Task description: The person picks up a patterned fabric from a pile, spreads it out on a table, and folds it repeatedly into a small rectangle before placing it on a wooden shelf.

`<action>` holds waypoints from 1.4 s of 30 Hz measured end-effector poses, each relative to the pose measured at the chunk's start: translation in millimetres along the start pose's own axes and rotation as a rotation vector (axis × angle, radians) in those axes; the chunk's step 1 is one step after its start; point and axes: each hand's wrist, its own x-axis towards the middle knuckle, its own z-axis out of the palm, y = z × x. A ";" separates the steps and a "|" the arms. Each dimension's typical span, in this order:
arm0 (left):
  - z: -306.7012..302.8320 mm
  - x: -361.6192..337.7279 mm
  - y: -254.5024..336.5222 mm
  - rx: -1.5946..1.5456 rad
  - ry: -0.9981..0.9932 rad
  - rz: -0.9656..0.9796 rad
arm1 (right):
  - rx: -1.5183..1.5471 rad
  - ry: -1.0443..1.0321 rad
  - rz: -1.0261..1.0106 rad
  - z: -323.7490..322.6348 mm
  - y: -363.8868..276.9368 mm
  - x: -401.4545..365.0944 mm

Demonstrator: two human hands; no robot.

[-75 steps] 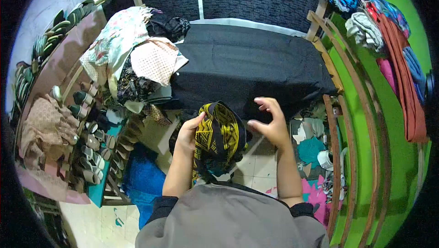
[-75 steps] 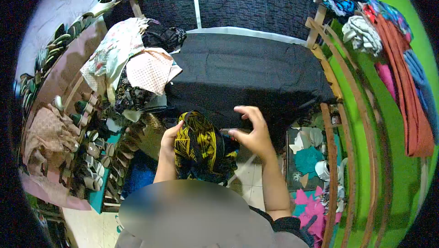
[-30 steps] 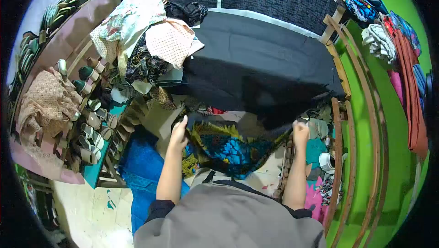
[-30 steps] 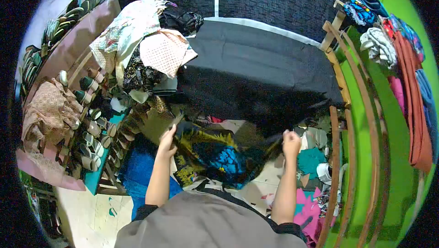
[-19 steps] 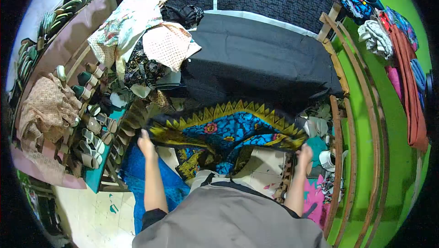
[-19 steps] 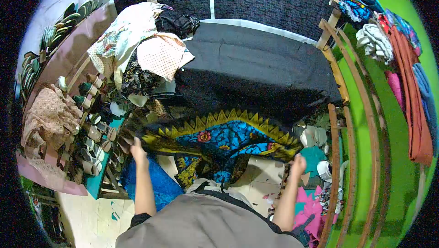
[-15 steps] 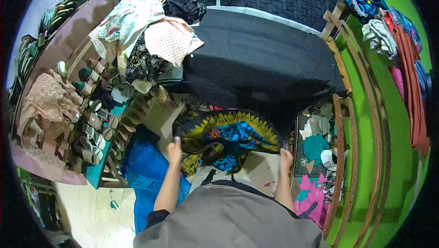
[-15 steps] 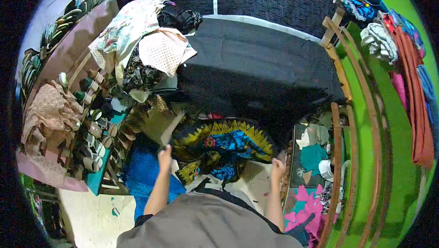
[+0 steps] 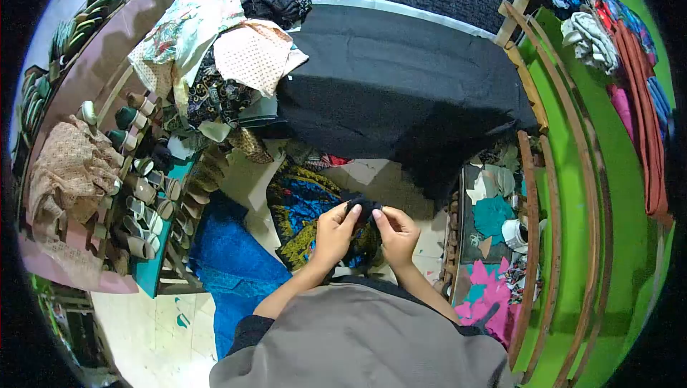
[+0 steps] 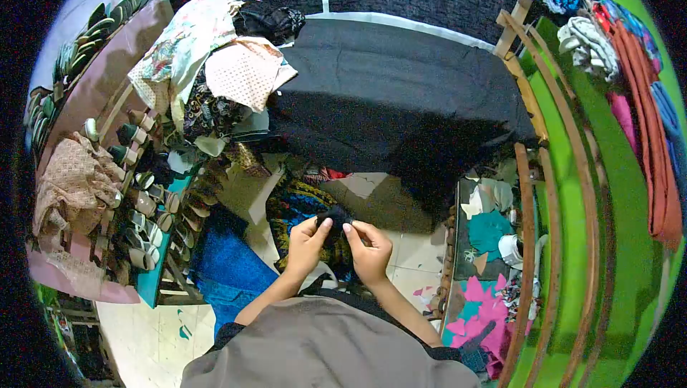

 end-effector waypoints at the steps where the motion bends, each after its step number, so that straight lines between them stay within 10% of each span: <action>1: 1.5 -1.1 0.2 -0.043 -0.001 -0.009 | -0.040 0.016 -0.057 1.0 -4.2 0.4; 11: 0.6 8.3 18.5 -0.017 -0.011 0.020 | -0.197 0.147 -0.390 5.6 -35.2 6.0; 27: -13.2 7.3 18.1 -0.278 -0.053 -0.053 | -0.664 -0.297 -0.632 26.8 -43.6 19.7; 37: -43.3 35.0 27.4 -0.124 -0.211 -0.067 | -0.247 -0.491 -0.368 1.2 -25.2 55.9; 42: -41.8 49.7 59.3 0.323 -0.133 0.239 | -0.212 -1.072 0.052 17.3 -16.6 69.5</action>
